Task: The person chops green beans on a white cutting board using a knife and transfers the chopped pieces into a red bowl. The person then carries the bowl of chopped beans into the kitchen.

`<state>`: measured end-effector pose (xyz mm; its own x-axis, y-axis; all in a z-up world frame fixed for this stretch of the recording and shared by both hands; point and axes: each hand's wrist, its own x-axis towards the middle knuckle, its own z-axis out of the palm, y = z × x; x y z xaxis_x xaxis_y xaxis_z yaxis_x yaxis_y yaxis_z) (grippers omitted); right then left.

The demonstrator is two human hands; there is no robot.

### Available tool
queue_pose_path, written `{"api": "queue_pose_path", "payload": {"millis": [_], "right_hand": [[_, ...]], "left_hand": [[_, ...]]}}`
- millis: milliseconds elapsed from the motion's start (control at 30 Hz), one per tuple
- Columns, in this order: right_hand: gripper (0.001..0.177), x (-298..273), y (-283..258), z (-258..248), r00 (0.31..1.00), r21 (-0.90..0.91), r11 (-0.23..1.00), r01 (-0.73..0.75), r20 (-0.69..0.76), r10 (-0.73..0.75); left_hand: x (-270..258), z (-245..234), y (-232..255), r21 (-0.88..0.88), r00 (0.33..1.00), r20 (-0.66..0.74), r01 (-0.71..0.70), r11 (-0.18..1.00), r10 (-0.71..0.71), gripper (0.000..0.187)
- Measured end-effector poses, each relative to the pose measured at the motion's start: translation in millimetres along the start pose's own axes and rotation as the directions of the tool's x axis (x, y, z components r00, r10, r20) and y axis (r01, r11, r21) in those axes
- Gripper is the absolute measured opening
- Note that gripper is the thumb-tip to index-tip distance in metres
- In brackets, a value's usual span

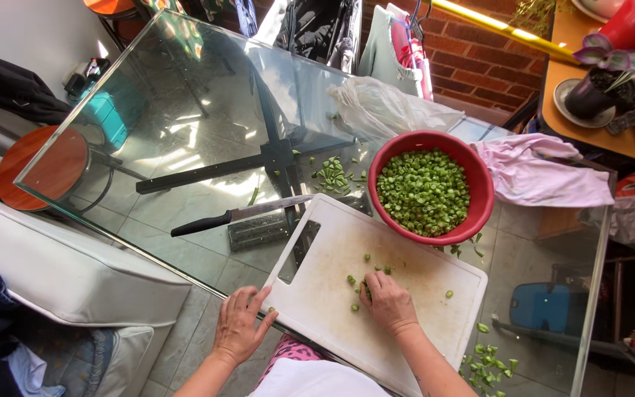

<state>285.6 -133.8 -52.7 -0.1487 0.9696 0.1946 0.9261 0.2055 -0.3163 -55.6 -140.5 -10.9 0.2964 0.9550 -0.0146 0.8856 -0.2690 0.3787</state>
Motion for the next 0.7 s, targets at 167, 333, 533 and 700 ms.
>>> {"api": "queue_pose_path", "payload": {"millis": [167,333,533,700], "right_hand": [[0.016,-3.6,5.6,-14.8,0.988,0.133,0.990,-0.055,-0.134,0.073],[0.018,17.4,21.0,-44.6,0.924,0.359,0.915,-0.183,-0.256,0.285],[0.033,111.8,88.6,-68.4,0.731,0.424,0.876,-0.228,-0.520,0.442],[0.042,148.8,135.8,-48.4,0.731,0.508,0.753,-0.418,-0.304,0.611]], "left_hand": [[7.2,11.1,4.4,-0.032,0.994,0.041,-0.102,0.994,0.103,0.019],[21.6,30.4,4.2,-0.121,0.983,0.010,-0.180,0.976,0.183,0.009],[29.3,39.7,3.7,-0.088,0.973,0.110,-0.196,0.977,0.205,0.014],[35.9,57.8,7.3,-0.072,0.966,0.221,-0.120,0.990,0.133,0.037]]}}
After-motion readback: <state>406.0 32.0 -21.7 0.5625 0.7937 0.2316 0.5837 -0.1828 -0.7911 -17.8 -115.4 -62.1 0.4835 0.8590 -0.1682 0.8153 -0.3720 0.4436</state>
